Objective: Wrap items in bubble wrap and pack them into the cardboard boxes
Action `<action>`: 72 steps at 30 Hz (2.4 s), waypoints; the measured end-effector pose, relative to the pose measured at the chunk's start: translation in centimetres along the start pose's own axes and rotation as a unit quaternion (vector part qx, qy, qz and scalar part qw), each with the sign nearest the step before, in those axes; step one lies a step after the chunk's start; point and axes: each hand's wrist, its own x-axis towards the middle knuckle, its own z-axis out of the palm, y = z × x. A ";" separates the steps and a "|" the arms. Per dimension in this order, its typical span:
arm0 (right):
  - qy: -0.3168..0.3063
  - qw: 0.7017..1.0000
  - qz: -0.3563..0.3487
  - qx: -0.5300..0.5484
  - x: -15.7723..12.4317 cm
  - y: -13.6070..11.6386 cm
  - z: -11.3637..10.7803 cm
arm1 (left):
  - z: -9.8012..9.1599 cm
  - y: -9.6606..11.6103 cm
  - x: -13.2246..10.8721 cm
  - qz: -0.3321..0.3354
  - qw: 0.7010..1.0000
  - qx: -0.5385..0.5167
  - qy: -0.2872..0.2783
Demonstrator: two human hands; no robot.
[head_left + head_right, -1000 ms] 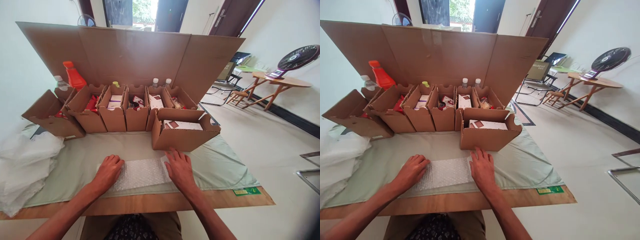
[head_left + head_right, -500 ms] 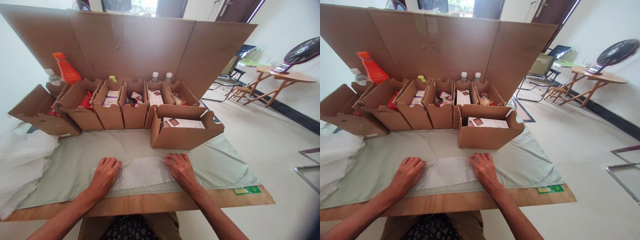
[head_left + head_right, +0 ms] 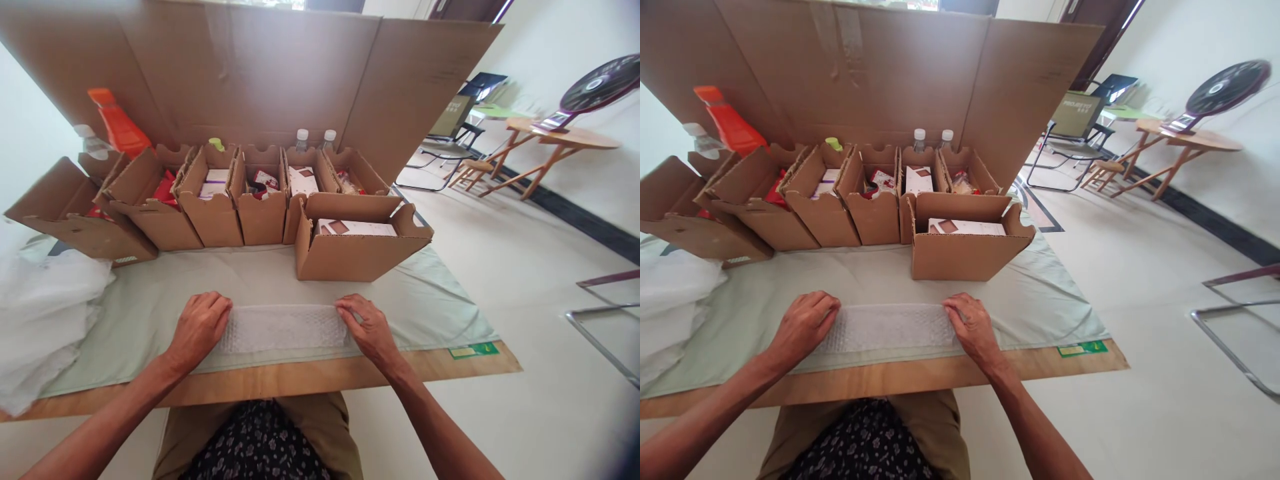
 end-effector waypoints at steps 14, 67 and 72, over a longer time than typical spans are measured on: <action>-0.113 0.981 -0.154 -0.045 -4.3 -3.4 0.7 | 0.5 4.1 -2.5 0.124 0.978 -0.148 -0.080; 0.108 0.993 0.016 -0.034 3.2 -4.1 3.3 | -1.5 -6.4 -2.6 -0.266 0.947 -0.159 0.087; 0.085 0.984 -0.143 -0.060 0.7 -8.0 3.8 | -0.2 -1.4 -4.6 0.021 0.985 -0.077 0.155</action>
